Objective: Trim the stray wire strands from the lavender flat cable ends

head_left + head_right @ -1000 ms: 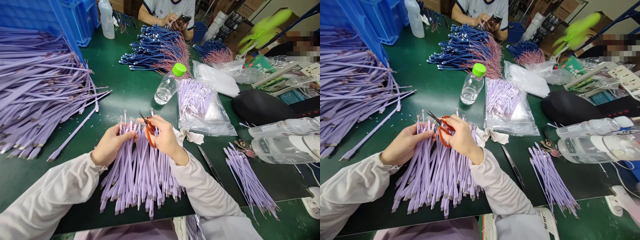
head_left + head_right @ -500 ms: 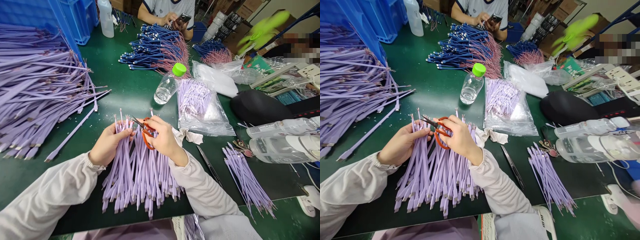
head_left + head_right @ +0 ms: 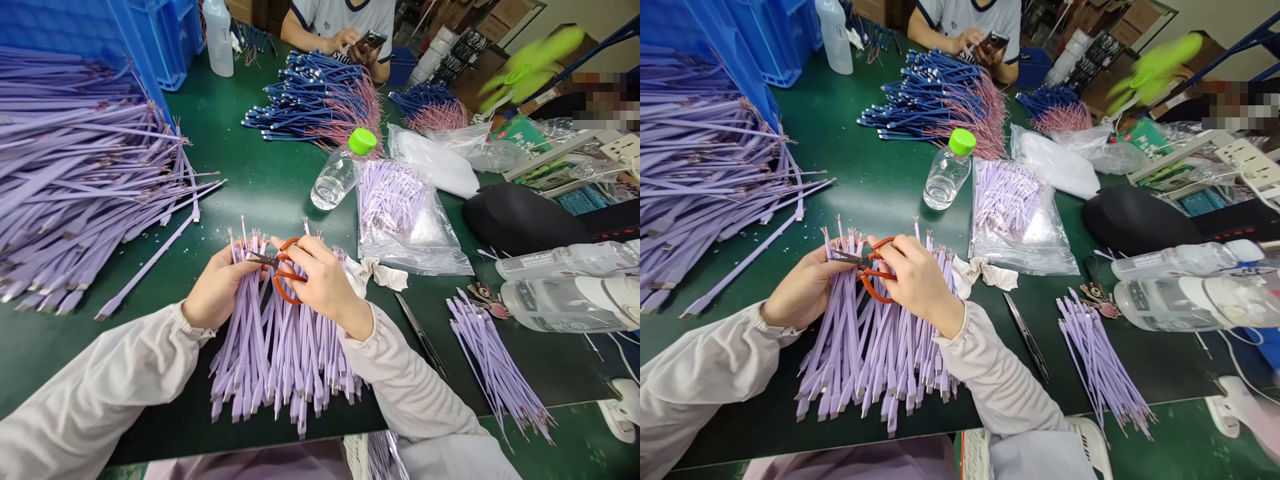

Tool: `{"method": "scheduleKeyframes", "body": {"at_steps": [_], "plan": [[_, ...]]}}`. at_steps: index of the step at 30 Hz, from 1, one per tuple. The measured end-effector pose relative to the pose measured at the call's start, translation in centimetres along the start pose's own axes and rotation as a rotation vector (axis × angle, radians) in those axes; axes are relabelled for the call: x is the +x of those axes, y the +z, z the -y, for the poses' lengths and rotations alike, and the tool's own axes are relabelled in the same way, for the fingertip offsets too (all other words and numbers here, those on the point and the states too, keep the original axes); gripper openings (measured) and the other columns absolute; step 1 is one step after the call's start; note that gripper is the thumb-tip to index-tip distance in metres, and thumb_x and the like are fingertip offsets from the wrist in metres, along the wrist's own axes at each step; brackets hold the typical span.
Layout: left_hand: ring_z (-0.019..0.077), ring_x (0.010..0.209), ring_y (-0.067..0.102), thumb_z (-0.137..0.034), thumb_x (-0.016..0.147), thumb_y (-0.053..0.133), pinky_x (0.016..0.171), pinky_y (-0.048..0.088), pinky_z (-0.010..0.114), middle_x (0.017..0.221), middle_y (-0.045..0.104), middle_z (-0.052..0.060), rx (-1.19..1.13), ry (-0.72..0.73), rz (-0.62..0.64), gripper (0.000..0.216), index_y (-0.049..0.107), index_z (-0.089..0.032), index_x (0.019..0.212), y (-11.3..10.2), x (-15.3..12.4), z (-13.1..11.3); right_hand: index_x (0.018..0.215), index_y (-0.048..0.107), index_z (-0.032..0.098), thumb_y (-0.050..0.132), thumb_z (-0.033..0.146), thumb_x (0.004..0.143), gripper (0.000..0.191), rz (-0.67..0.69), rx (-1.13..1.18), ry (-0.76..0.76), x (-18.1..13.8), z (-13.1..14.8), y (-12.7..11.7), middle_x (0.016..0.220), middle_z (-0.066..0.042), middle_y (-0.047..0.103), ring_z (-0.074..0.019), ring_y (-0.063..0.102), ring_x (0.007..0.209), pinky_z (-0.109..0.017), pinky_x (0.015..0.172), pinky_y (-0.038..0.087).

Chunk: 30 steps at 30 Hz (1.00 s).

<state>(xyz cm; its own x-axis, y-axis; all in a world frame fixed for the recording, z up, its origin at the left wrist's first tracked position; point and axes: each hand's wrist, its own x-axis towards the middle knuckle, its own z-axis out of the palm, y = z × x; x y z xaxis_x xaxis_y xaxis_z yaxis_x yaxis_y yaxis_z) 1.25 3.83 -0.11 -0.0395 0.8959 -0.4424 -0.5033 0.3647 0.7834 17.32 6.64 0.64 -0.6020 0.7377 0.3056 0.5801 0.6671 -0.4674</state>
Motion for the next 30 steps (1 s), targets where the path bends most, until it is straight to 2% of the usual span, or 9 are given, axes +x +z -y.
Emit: {"method": "scheduleKeyframes", "body": {"at_steps": [2,5,7,10,12,17,30], "plan": [[0.0102,0.059,0.056,-0.019,0.053,0.075,0.062,0.047,0.023,0.07,0.065,0.0,-0.006,0.002,-0.02,0.032,0.063,-0.014,0.082,0.0,0.0,0.0,0.113,0.059,0.015,0.047,0.018,0.086,0.03,-0.008,0.083,0.042,0.1,0.3,-0.2,0.093,-0.008,0.057,-0.0195,0.056,0.09,-0.035,0.081,0.049],[0.0099,0.057,0.057,-0.02,0.054,0.076,0.06,0.047,0.022,0.066,0.064,-0.001,0.002,-0.009,-0.079,0.031,0.061,-0.014,0.08,0.0,0.0,-0.1,0.095,0.06,0.016,0.054,0.026,0.082,0.017,0.012,0.387,0.265,0.2,1.1,-0.7,0.085,-0.004,0.057,-0.0154,0.058,0.077,-0.032,0.074,0.051],[0.0103,0.057,0.057,-0.022,0.054,0.077,0.06,0.047,0.022,0.064,0.064,-0.001,0.014,0.002,-0.098,0.032,0.061,-0.015,0.081,0.1,0.0,-0.2,0.079,0.056,0.017,0.054,0.028,0.081,0.011,0.16,0.707,0.469,0.3,1.7,-0.9,0.066,0.002,0.054,-0.0106,0.054,0.059,-0.029,0.065,0.053],[0.0104,0.059,0.057,-0.025,0.053,0.078,0.059,0.047,0.022,0.065,0.063,-0.003,0.031,0.043,-0.083,0.036,0.061,-0.015,0.084,0.2,-0.1,-0.3,0.067,0.05,0.018,0.055,0.03,0.079,0.018,0.444,1.142,0.667,0.2,2.4,-0.8,0.044,0.008,0.044,-0.0077,0.046,0.041,-0.026,0.051,0.053],[0.01,0.059,0.056,-0.026,0.053,0.078,0.058,0.046,0.021,0.066,0.062,-0.003,0.044,0.074,-0.065,0.039,0.062,-0.015,0.087,0.3,-0.2,-0.3,0.064,0.05,0.017,0.058,0.031,0.076,0.021,0.499,1.278,0.724,0.1,2.7,-0.5,0.039,0.008,0.044,-0.0071,0.044,0.036,-0.023,0.043,0.052],[0.01,0.061,0.056,-0.027,0.055,0.078,0.059,0.046,0.022,0.07,0.062,-0.003,0.069,0.109,-0.05,0.041,0.061,-0.015,0.09,0.2,-0.1,0.0,0.06,0.052,0.015,0.063,0.033,0.074,0.025,0.448,1.37,0.763,0.0,2.9,0.1,0.036,0.008,0.046,-0.0063,0.043,0.033,-0.021,0.038,0.051],[0.0123,0.063,0.057,-0.029,0.055,0.077,0.063,0.047,0.025,0.073,0.062,-0.003,0.111,0.122,-0.054,0.04,0.062,-0.016,0.089,0.2,-0.2,0.0,0.061,0.051,0.016,0.061,0.033,0.077,0.025,0.437,1.323,0.752,0.0,2.8,0.0,0.037,0.009,0.045,-0.0063,0.045,0.033,-0.018,0.038,0.05]]}}
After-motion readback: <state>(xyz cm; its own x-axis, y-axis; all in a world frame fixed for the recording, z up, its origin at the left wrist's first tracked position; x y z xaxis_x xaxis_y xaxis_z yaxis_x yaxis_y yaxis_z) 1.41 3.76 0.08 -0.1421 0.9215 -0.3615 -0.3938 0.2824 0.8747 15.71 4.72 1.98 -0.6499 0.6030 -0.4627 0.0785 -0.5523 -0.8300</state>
